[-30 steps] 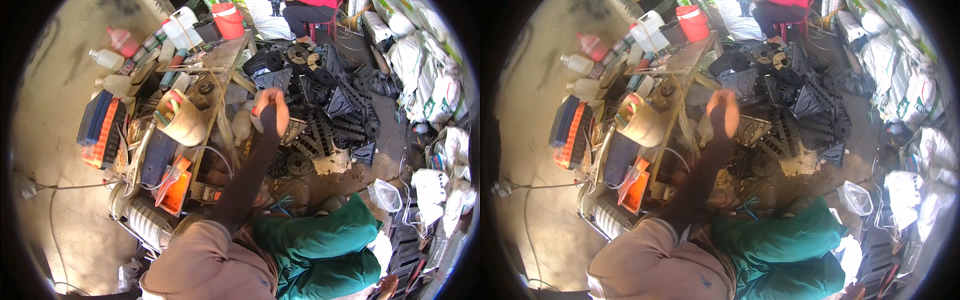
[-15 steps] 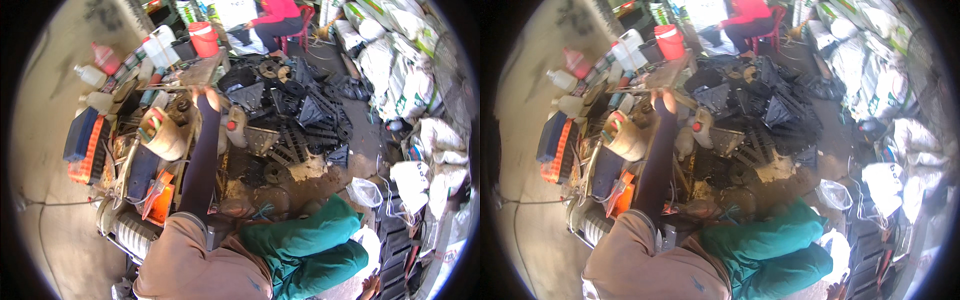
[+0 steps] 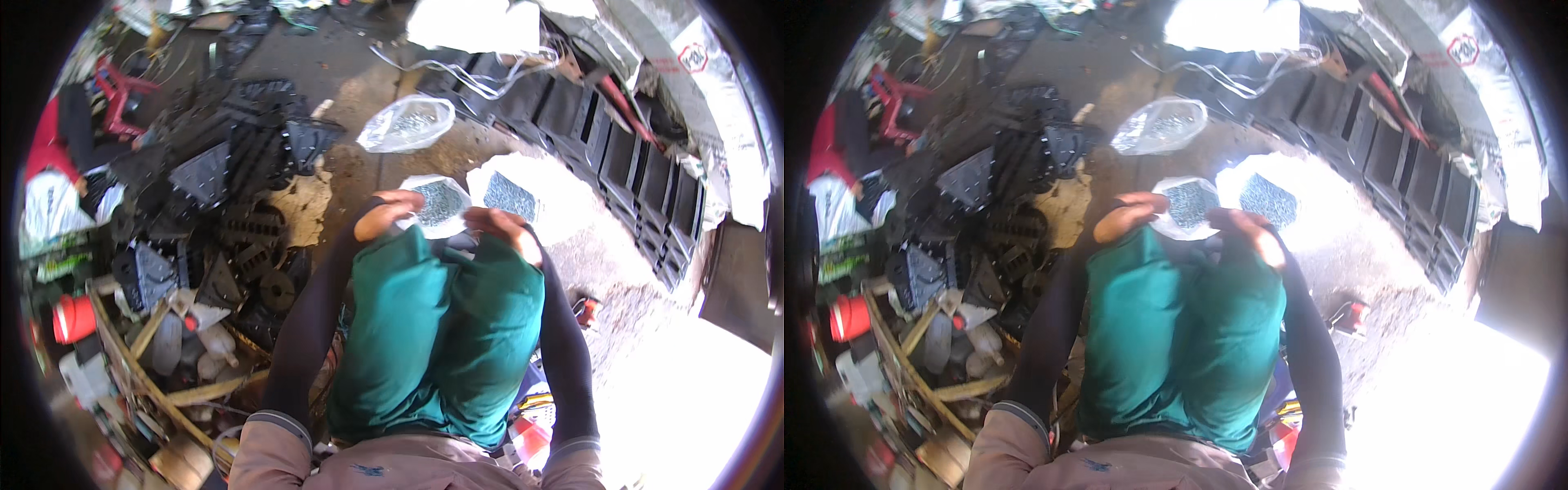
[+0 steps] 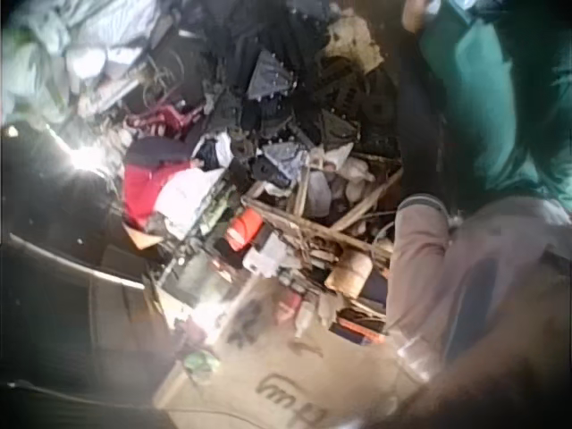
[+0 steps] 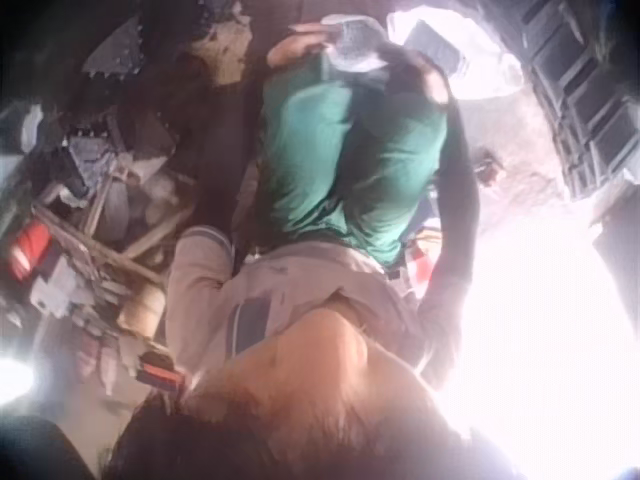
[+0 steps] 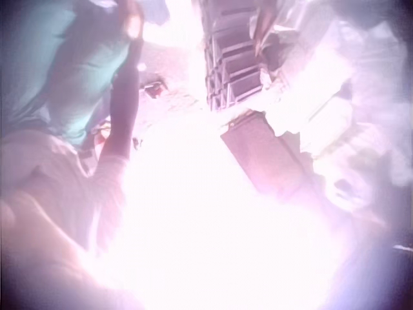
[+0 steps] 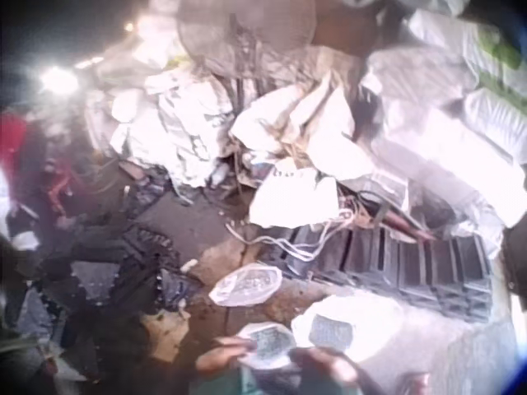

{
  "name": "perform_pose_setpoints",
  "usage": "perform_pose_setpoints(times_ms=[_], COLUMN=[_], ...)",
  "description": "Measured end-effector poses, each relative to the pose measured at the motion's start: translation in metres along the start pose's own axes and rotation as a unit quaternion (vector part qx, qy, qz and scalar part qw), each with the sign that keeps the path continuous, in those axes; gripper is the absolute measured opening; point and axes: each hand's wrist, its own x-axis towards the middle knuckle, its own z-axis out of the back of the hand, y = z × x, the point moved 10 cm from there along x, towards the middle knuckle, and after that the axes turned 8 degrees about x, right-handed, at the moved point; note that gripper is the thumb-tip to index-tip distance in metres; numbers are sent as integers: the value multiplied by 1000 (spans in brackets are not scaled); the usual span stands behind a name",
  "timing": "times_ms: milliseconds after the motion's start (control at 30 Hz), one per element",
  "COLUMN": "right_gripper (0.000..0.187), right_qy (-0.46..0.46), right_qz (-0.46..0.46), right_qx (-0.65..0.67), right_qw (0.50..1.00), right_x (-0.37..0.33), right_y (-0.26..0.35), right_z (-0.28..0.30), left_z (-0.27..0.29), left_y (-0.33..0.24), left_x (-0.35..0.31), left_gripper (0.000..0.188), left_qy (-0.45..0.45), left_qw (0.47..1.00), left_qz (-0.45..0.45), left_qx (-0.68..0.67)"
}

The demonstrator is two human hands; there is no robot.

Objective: The person sits on a low stool and repeatedly scoops small metal fasteners from white bags, sifts them between both hands, and returns them to the bags. The person occasionally shifts the bags and adjusts the pile of fasteners.

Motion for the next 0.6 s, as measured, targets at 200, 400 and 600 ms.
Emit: perform_pose_setpoints(times_ms=[200,400,600], right_gripper=[44,48,28], right_qy=[47,-41,1], right_qz=[277,295,301], right_qx=[-516,-599,-739], right_qw=[809,743,602], right_x=[106,206,213], right_y=[-82,-146,-162], right_z=[19,38,-3], left_z=[-30,-5,35], left_y=[121,111,140], left_x=[98,80,18], left_gripper=[41,37,33], left_qy=[30,-238,-432], left_qw=[853,825,874], left_qz=[49,-101,69], left_qx=[519,502,212])
